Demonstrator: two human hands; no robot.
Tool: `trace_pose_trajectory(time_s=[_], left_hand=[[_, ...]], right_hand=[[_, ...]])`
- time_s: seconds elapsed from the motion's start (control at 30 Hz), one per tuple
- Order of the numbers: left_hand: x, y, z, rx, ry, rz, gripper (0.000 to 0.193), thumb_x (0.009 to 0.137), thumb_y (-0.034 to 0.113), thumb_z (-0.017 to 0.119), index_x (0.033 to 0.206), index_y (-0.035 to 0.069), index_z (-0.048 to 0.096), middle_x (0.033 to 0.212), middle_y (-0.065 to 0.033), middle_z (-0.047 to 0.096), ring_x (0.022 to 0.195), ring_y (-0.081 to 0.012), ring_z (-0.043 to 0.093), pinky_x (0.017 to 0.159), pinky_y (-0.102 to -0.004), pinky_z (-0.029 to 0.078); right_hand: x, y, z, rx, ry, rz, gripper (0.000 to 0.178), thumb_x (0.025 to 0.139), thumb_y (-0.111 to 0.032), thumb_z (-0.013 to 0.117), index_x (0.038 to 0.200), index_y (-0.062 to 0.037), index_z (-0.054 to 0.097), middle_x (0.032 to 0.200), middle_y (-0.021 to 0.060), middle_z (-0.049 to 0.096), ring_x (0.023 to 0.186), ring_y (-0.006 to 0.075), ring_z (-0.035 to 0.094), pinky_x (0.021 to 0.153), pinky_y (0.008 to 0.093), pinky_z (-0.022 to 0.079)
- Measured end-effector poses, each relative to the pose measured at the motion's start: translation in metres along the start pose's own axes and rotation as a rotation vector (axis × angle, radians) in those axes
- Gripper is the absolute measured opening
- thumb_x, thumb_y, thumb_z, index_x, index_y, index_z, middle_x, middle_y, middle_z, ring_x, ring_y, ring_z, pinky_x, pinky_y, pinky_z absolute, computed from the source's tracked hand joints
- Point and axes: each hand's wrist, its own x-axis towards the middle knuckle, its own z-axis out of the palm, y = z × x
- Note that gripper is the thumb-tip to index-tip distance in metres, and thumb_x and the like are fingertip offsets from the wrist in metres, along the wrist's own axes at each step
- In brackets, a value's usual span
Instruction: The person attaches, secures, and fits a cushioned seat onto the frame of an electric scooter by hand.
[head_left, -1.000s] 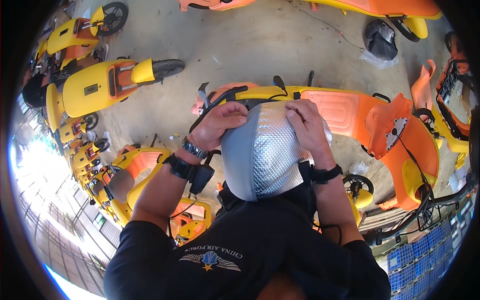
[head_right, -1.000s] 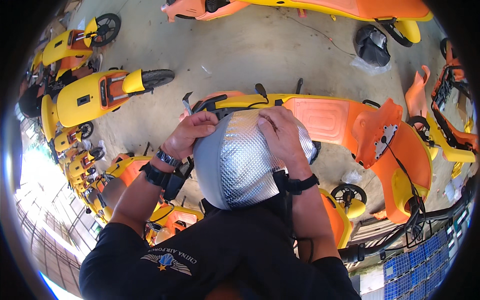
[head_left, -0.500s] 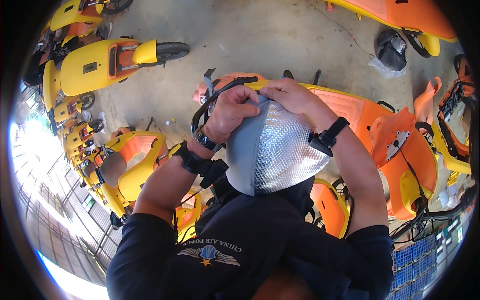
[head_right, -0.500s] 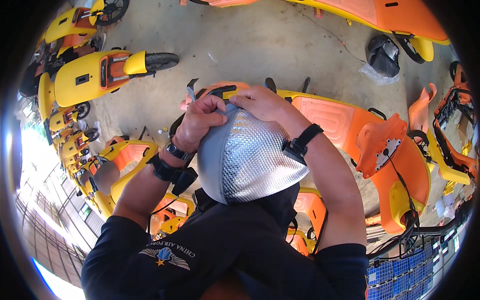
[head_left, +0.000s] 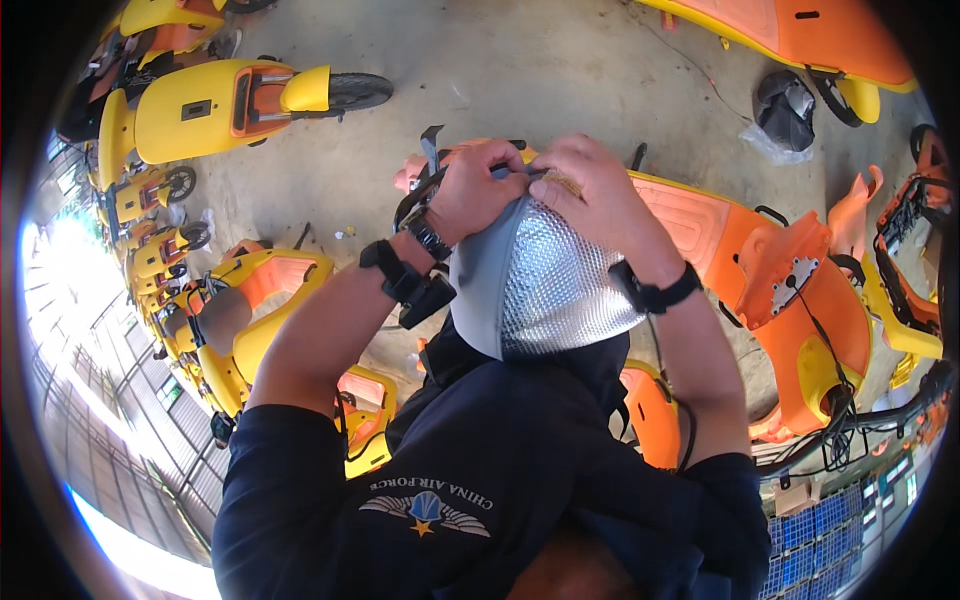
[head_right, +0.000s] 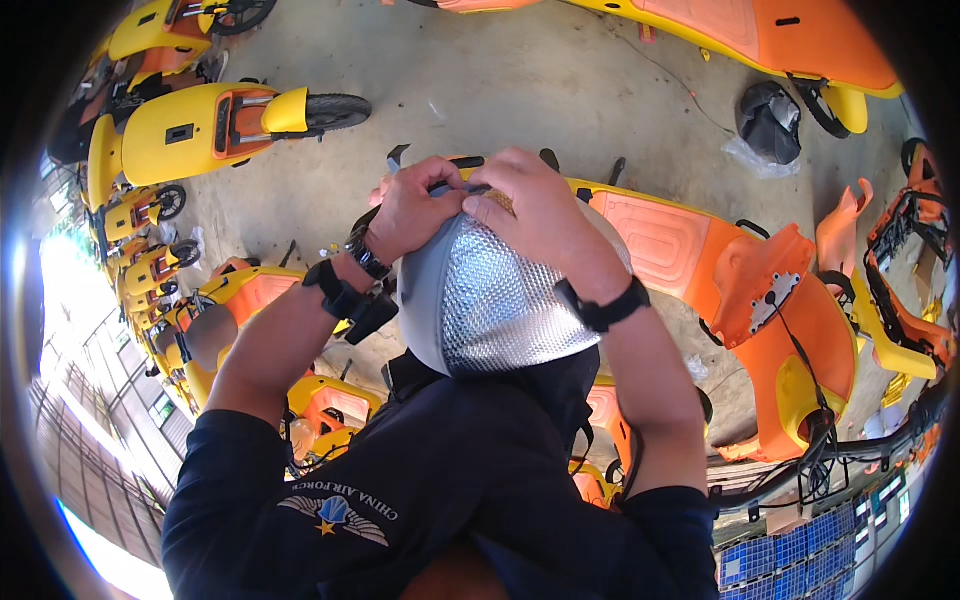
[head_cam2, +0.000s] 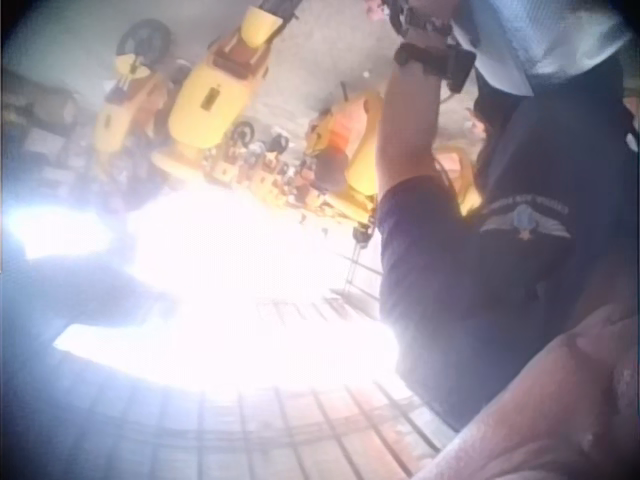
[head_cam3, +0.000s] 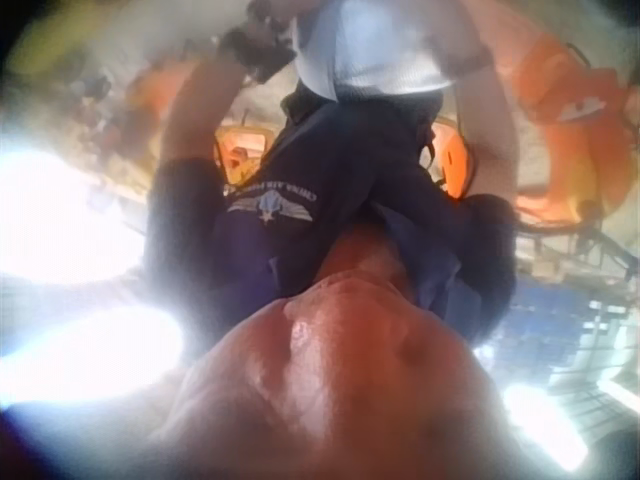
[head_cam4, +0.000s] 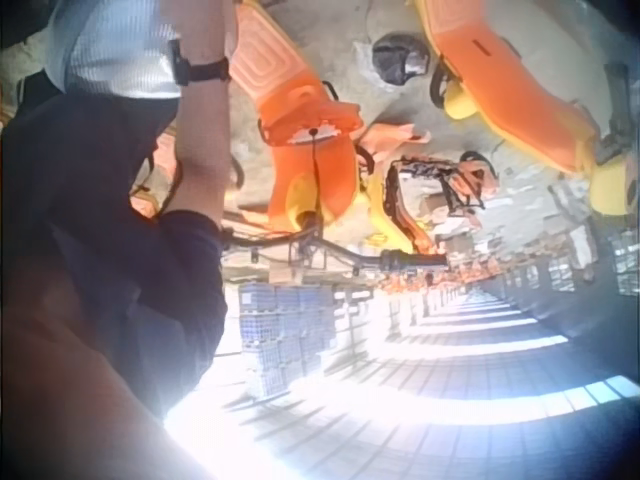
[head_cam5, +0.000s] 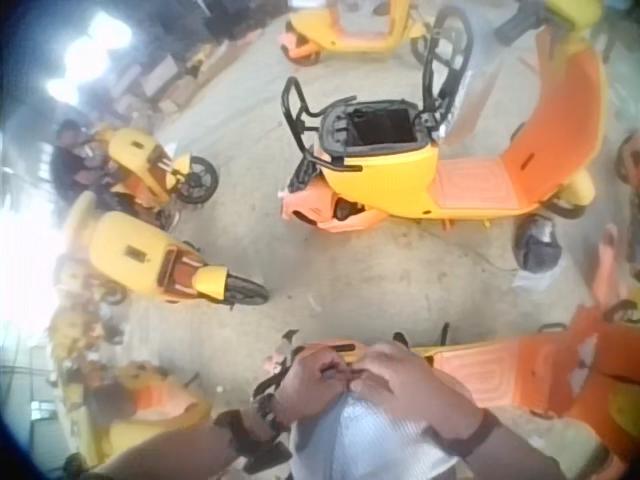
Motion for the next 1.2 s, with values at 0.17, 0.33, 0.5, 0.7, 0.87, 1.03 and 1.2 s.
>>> trace_pose_trajectory(time_s=[0.17,0.33,0.5,0.7,0.87,1.03,1.2], left_hand=[[0.004,0.004,-0.012,0.189,-0.054,-0.089,0.018,0.081,0.022,0.068,0.090,0.007,0.064,0.078,-0.0036,0.067,0.071,-0.0139,0.062,0.067,-0.0299,0.049],[0.014,0.004,-0.005,0.352,-0.013,-0.003,0.020,0.082,0.024,0.067,0.090,0.006,0.065,0.079,-0.0107,0.068,0.073,-0.0245,0.066,0.067,-0.0351,0.051],[0.026,-0.025,-0.013,0.460,-0.014,0.028,0.025,0.081,0.029,0.068,0.090,0.006,0.066,0.078,-0.0153,0.068,0.074,-0.0301,0.067,0.068,-0.0389,0.051],[0.033,-0.045,-0.013,0.435,0.016,-0.179,0.034,0.084,0.036,0.064,0.091,0.003,0.068,0.090,-0.0194,0.069,0.087,-0.0348,0.066,0.078,-0.0419,0.051],[0.014,-0.078,-0.007,0.210,0.066,-0.197,0.040,0.088,0.038,0.059,0.103,0.002,0.067,0.097,-0.0218,0.068,0.092,-0.0348,0.066,0.083,-0.0421,0.050],[-0.014,-0.094,-0.009,0.249,0.047,-0.136,0.055,0.087,0.041,0.062,0.117,-0.004,0.058,0.109,-0.0237,0.064,0.100,-0.0384,0.061,0.090,-0.0418,0.048],[-0.042,-0.051,-0.001,0.581,-0.033,0.005,0.062,0.073,0.038,0.076,0.117,-0.001,0.055,0.122,-0.0208,0.056,0.113,-0.0391,0.052,0.097,-0.0445,0.043]], right_hand=[[-0.053,-0.016,0.017,-0.091,0.155,0.166,0.027,0.081,-0.018,0.072,0.104,-0.0040,0.067,0.103,0.0146,0.062,0.097,0.0334,0.059,0.083,0.0396,0.049],[-0.088,-0.031,0.030,-0.192,0.379,0.208,0.031,0.081,-0.013,0.070,0.110,-0.0041,0.066,0.112,0.0161,0.062,0.107,0.0343,0.056,0.094,0.0406,0.046],[-0.128,-0.001,0.042,-0.457,0.494,0.454,0.041,0.083,-0.018,0.068,0.122,-0.0050,0.060,0.120,0.0162,0.058,0.114,0.0351,0.052,0.099,0.0439,0.041],[-0.203,0.028,0.042,-0.461,0.562,0.974,0.058,0.088,-0.038,0.063,0.132,-0.0034,0.048,0.125,0.0253,0.053,0.116,0.0423,0.050,0.098,0.0494,0.042],[-0.206,0.026,0.042,-0.340,0.486,1.055,0.051,0.087,-0.040,0.063,0.120,-0.0024,0.053,0.116,0.0235,0.057,0.101,0.0421,0.061,0.087,0.0471,0.050],[-0.184,0.016,0.040,-0.357,0.403,1.063,0.049,0.084,-0.037,0.067,0.116,-0.0028,0.054,0.114,0.0217,0.058,0.102,0.0400,0.061,0.087,0.0467,0.050],[-0.164,0.013,0.036,-0.426,0.256,1.178,0.049,0.084,-0.039,0.067,0.112,-0.0012,0.054,0.112,0.0225,0.059,0.102,0.0397,0.062,0.086,0.0465,0.050]])
